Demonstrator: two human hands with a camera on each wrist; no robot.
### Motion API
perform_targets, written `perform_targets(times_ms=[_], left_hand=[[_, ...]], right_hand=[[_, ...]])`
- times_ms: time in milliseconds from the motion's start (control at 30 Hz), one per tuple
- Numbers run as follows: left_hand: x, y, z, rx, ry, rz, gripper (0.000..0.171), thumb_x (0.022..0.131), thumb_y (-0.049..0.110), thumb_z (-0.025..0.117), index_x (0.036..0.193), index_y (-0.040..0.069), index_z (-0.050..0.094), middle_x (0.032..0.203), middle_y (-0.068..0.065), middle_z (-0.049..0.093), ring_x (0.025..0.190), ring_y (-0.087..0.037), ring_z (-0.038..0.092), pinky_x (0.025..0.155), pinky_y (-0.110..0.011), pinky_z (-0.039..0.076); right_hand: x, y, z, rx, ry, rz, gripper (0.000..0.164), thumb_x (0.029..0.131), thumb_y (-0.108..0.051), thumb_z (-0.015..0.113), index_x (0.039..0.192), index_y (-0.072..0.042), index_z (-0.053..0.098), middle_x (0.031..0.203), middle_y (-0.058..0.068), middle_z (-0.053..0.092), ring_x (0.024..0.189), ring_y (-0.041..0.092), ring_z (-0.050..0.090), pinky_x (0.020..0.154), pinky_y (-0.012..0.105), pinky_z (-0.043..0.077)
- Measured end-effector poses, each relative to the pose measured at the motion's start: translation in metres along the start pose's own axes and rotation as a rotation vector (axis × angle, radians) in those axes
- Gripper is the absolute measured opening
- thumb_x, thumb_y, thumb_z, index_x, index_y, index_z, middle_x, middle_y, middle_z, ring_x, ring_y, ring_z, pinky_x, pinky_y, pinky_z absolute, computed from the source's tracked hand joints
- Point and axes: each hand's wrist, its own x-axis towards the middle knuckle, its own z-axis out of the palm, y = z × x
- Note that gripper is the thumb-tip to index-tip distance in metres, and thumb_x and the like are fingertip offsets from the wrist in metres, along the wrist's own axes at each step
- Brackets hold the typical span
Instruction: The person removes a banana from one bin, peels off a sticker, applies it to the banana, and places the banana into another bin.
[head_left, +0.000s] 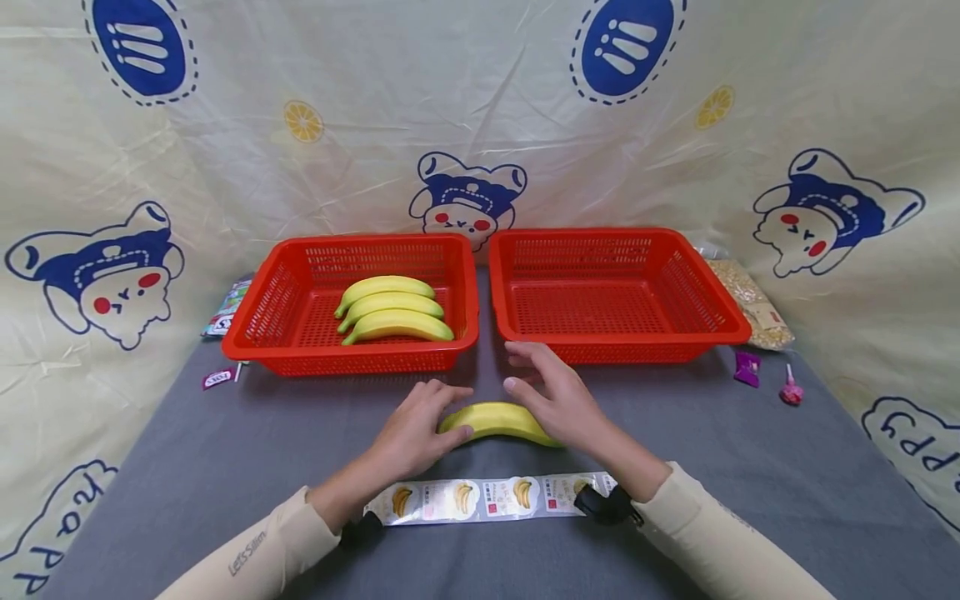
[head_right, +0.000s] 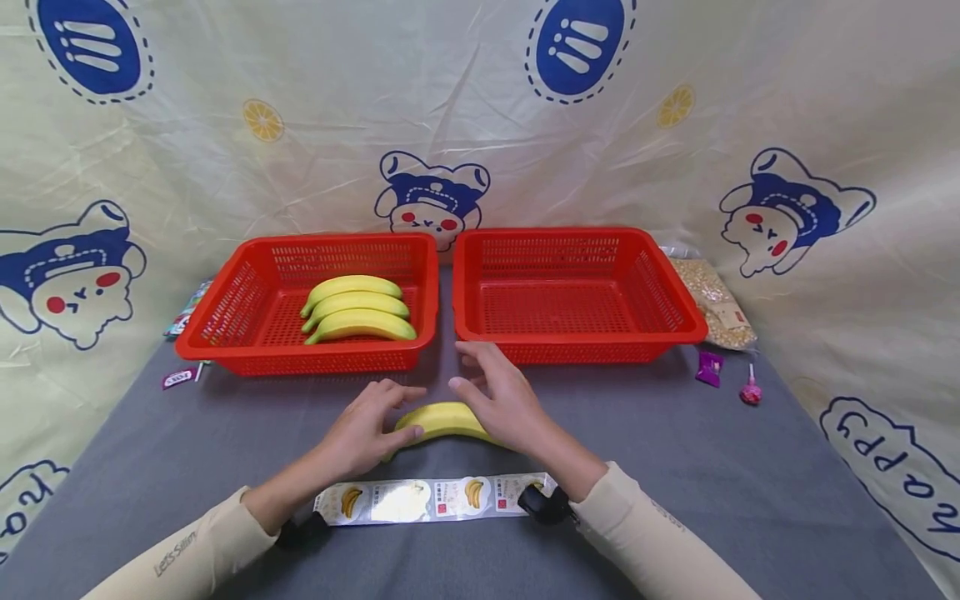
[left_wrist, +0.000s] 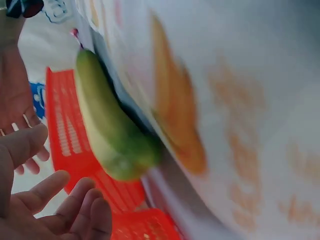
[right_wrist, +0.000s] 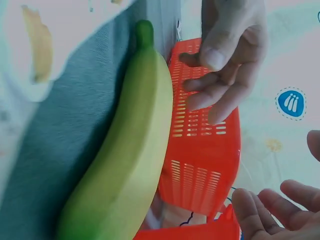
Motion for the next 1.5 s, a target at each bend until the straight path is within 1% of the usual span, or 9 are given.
perform_targets(times_ms=[100, 300, 533, 667, 800, 967, 1067, 1233, 1500], left_hand=[[-0.008, 0.01, 0.002, 0.037, 0.003, 0.059, 0.045, 0.08, 0.028, 0.073, 0.122, 0.017, 0.062, 0.105, -0.002, 0.06, 0.093, -0.012, 0.047, 0.076, -0.029, 0.042], [-0.021, 0.028, 0.01, 0.083, -0.09, 0.162, 0.04, 0.083, 0.029, 0.07, 0.121, 0.019, 0.062, 0.11, 0.0, 0.06, 0.101, -0.012, 0.048, 0.084, -0.03, 0.046], [-0.028, 0.038, 0.038, 0.223, -0.061, 0.4, 0.032, 0.082, 0.031, 0.07, 0.112, 0.021, 0.067, 0.101, 0.008, 0.062, 0.096, -0.009, 0.052, 0.083, -0.023, 0.044], [-0.025, 0.047, 0.05, 0.265, -0.074, 0.486, 0.03, 0.082, 0.031, 0.069, 0.111, 0.023, 0.068, 0.1, 0.009, 0.061, 0.094, -0.007, 0.051, 0.08, -0.019, 0.043], [-0.018, 0.057, 0.058, 0.261, -0.095, 0.526, 0.028, 0.084, 0.03, 0.068, 0.112, 0.023, 0.068, 0.1, 0.009, 0.061, 0.093, -0.006, 0.05, 0.078, -0.016, 0.04], [-0.007, 0.066, 0.068, 0.236, -0.129, 0.516, 0.027, 0.085, 0.03, 0.067, 0.111, 0.023, 0.069, 0.099, 0.009, 0.062, 0.091, -0.006, 0.049, 0.076, -0.014, 0.039], [-0.001, 0.07, 0.074, 0.152, -0.168, 0.45, 0.027, 0.084, 0.03, 0.067, 0.11, 0.023, 0.07, 0.097, 0.009, 0.062, 0.093, -0.005, 0.049, 0.076, -0.014, 0.038], [0.007, 0.072, 0.082, 0.027, -0.241, 0.353, 0.026, 0.083, 0.029, 0.068, 0.109, 0.024, 0.071, 0.092, 0.008, 0.061, 0.089, -0.002, 0.046, 0.074, -0.012, 0.035], [0.012, 0.07, 0.094, 0.076, -0.226, 0.288, 0.028, 0.078, 0.033, 0.073, 0.105, 0.027, 0.072, 0.09, 0.011, 0.061, 0.087, -0.003, 0.044, 0.075, -0.015, 0.033]], right_hand=[[-0.016, 0.003, -0.007, -0.031, 0.021, -0.052, 0.045, 0.088, -0.014, 0.065, 0.131, -0.011, 0.051, 0.124, 0.007, 0.058, 0.111, 0.023, 0.058, 0.088, 0.042, 0.051], [-0.047, 0.013, -0.02, -0.137, 0.034, -0.087, 0.04, 0.084, -0.013, 0.069, 0.122, -0.017, 0.057, 0.111, -0.001, 0.061, 0.097, 0.012, 0.058, 0.081, 0.029, 0.052], [-0.077, 0.035, -0.038, -0.266, 0.018, -0.112, 0.036, 0.078, -0.013, 0.075, 0.11, -0.021, 0.063, 0.1, -0.01, 0.061, 0.088, 0.008, 0.054, 0.075, 0.023, 0.048], [-0.09, 0.049, -0.049, -0.305, -0.027, -0.11, 0.03, 0.077, -0.017, 0.077, 0.105, -0.022, 0.066, 0.095, -0.01, 0.061, 0.087, 0.006, 0.051, 0.073, 0.023, 0.046], [-0.1, 0.062, -0.061, -0.311, -0.132, -0.058, 0.022, 0.081, -0.025, 0.073, 0.102, -0.024, 0.068, 0.095, -0.012, 0.059, 0.089, 0.002, 0.047, 0.072, 0.023, 0.043], [-0.105, 0.076, -0.072, -0.285, -0.252, -0.035, 0.019, 0.084, -0.029, 0.07, 0.102, -0.027, 0.068, 0.094, -0.012, 0.056, 0.087, 0.003, 0.043, 0.067, 0.021, 0.039], [-0.106, 0.083, -0.075, -0.281, -0.287, -0.036, 0.021, 0.083, -0.03, 0.071, 0.103, -0.028, 0.068, 0.092, -0.013, 0.056, 0.085, 0.004, 0.043, 0.066, 0.02, 0.036], [-0.105, 0.09, -0.077, -0.269, -0.363, 0.04, 0.023, 0.082, -0.038, 0.07, 0.105, -0.034, 0.067, 0.091, -0.015, 0.055, 0.086, 0.003, 0.043, 0.068, 0.021, 0.034], [-0.104, 0.097, -0.076, -0.259, -0.374, 0.045, 0.025, 0.08, -0.041, 0.07, 0.104, -0.037, 0.066, 0.091, -0.015, 0.053, 0.087, 0.003, 0.041, 0.069, 0.021, 0.032]])
